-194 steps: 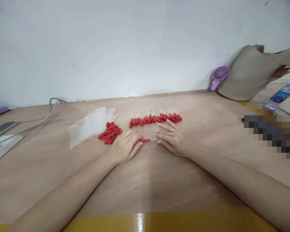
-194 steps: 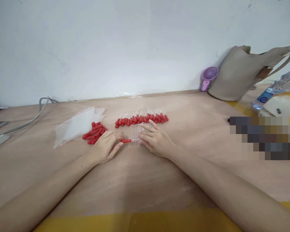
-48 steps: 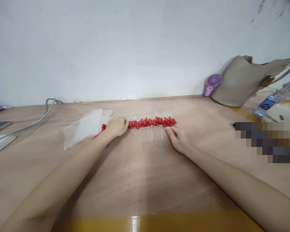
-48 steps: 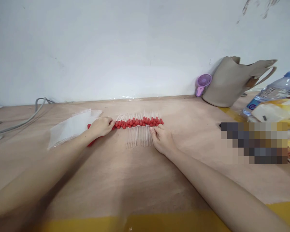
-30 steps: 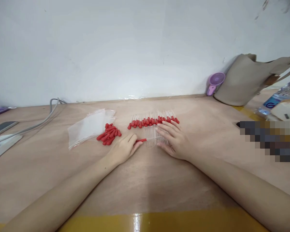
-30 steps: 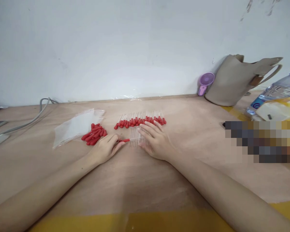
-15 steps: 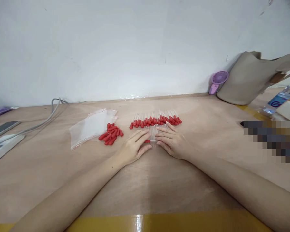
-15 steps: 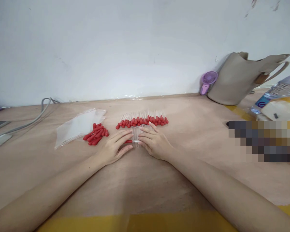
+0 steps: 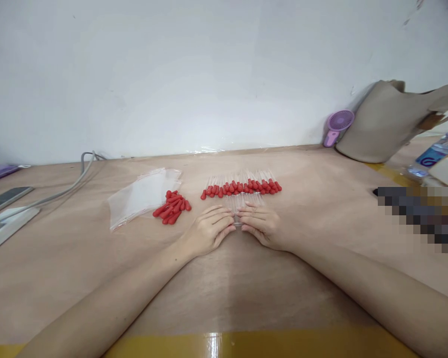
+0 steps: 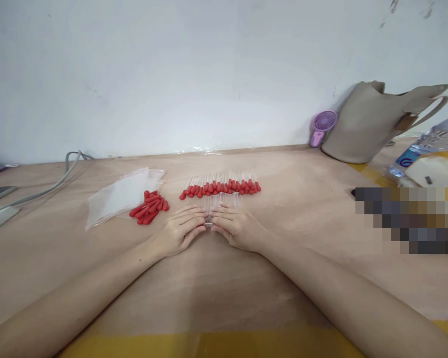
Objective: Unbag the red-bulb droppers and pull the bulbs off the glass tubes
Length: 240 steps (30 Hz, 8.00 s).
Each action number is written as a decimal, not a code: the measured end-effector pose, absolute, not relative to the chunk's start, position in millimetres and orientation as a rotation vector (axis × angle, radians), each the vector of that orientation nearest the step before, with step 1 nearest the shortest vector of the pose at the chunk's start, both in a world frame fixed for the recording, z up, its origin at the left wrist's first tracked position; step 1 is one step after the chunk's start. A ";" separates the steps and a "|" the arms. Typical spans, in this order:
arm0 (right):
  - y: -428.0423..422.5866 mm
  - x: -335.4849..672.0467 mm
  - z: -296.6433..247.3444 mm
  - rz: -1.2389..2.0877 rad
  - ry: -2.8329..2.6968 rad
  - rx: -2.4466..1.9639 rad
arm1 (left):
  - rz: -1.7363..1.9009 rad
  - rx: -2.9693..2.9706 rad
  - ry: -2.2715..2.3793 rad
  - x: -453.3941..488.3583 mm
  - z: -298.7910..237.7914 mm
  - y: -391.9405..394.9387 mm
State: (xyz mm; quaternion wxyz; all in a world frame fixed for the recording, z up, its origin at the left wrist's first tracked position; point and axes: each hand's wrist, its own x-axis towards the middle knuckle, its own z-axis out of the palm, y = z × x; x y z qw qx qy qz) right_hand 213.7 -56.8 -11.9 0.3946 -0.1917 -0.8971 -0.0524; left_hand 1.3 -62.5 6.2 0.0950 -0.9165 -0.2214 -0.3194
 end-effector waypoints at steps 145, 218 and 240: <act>-59.1 233.1 3.5 -0.414 -2.278 -0.811 | -0.948 -2.315 -0.838 -13.2 10.6 -65.6; -61.0 231.6 -9.4 -0.346 -2.141 -0.669 | -0.978 -2.695 -0.838 -39.6 -1.6 -65.8; -43.3 220.7 -10.3 -0.328 -2.111 -0.957 | -1.122 -2.132 -2.682 -136.2 76.4 -10.8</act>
